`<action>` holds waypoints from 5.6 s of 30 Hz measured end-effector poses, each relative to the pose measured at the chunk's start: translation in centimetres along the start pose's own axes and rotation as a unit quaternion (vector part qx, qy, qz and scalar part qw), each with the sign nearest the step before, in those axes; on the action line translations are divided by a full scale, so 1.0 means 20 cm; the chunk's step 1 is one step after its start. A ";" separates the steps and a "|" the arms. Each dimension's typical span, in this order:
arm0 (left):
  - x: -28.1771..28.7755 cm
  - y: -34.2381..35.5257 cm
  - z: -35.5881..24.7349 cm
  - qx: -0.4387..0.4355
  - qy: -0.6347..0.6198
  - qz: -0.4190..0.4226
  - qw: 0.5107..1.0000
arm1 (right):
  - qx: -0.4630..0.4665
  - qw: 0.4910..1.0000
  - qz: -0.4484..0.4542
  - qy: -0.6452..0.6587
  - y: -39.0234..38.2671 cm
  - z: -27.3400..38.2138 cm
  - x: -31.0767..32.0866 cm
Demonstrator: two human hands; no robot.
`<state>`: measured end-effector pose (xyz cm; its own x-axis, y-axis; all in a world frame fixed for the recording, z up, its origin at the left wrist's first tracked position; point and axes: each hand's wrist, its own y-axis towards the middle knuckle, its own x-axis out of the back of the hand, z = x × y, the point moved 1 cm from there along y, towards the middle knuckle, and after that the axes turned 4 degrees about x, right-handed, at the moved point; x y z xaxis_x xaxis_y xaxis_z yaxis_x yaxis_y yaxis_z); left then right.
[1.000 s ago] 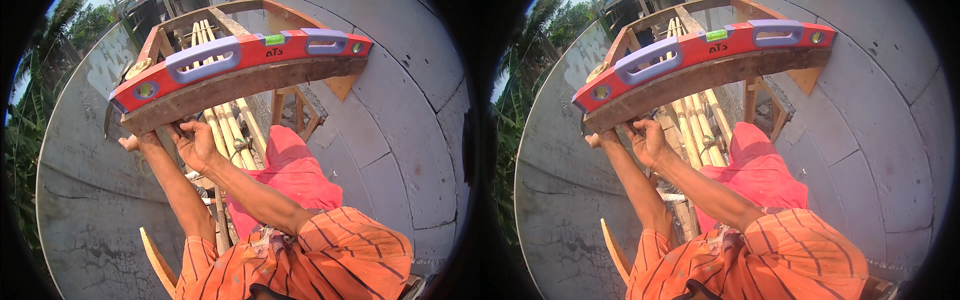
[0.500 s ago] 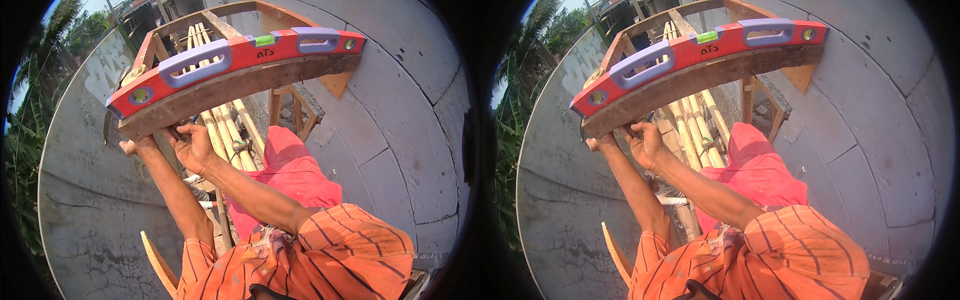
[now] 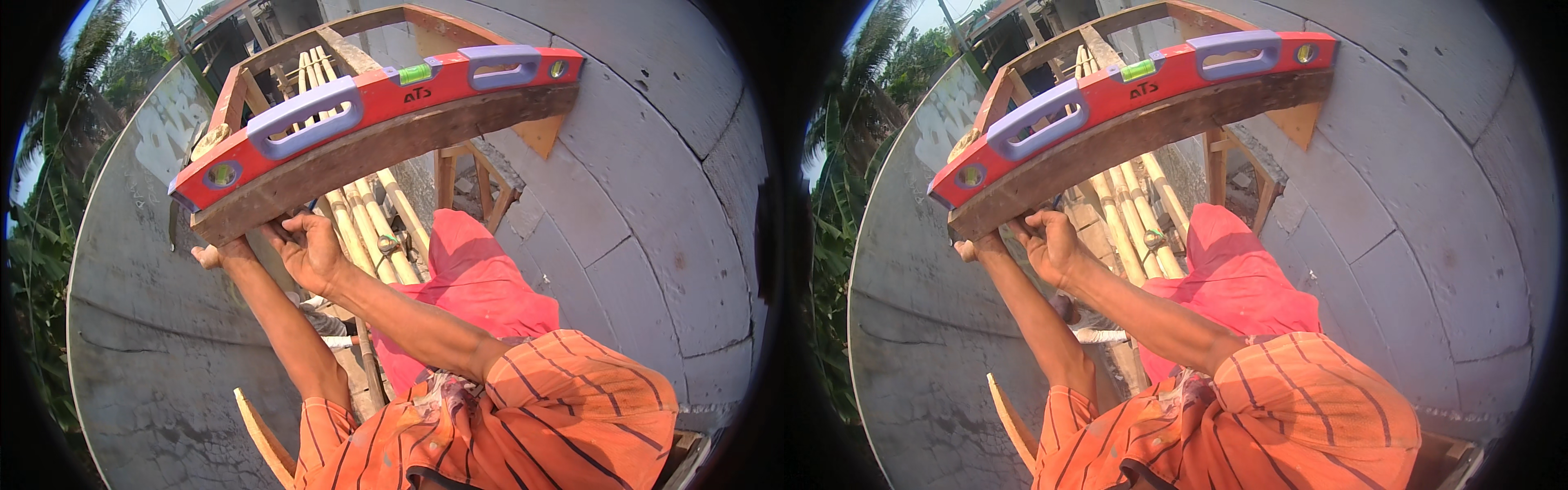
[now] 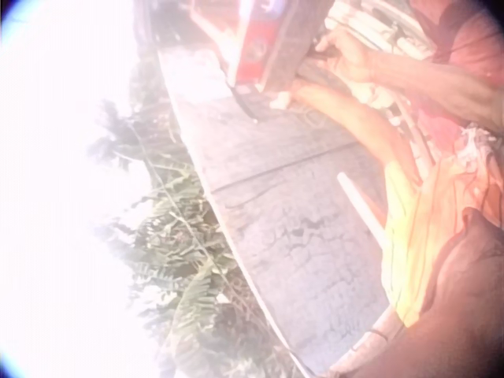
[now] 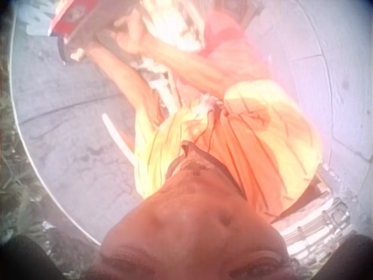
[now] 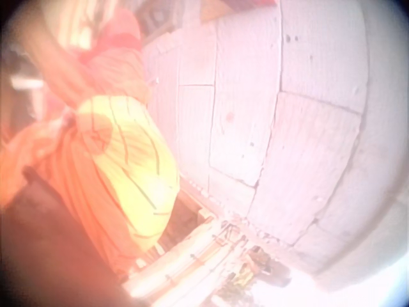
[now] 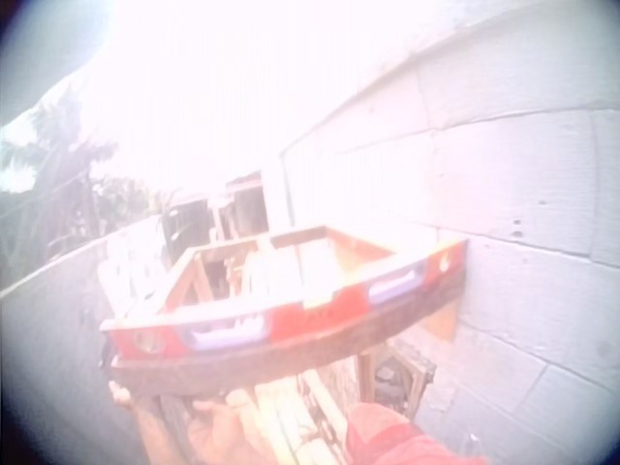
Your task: The person constructs a wooden frame by checking the level of a beam using a spirit level, hammering nails into the joints, and aligning wooden slats.
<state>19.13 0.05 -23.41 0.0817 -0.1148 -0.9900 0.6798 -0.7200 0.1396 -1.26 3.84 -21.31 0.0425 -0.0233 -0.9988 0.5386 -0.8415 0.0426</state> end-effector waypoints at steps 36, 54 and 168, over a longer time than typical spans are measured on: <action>-0.07 0.03 0.03 -0.059 -0.008 -0.102 0.993 | -0.008 0.954 -0.108 -0.278 -0.01 0.11 0.07; -0.17 -0.13 0.11 0.024 -0.051 -0.022 0.998 | 0.141 0.607 0.054 -0.780 0.01 0.23 0.07; -0.31 -0.59 0.19 -0.364 0.405 0.079 0.835 | 0.484 -0.181 0.497 -0.698 0.28 -0.12 -0.54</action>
<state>7.83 6.71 -18.90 0.4781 0.5441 -0.6895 0.8525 -0.0986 0.5133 3.34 0.63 -10.28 -0.6723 0.6065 0.4244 0.7299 0.4474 0.5169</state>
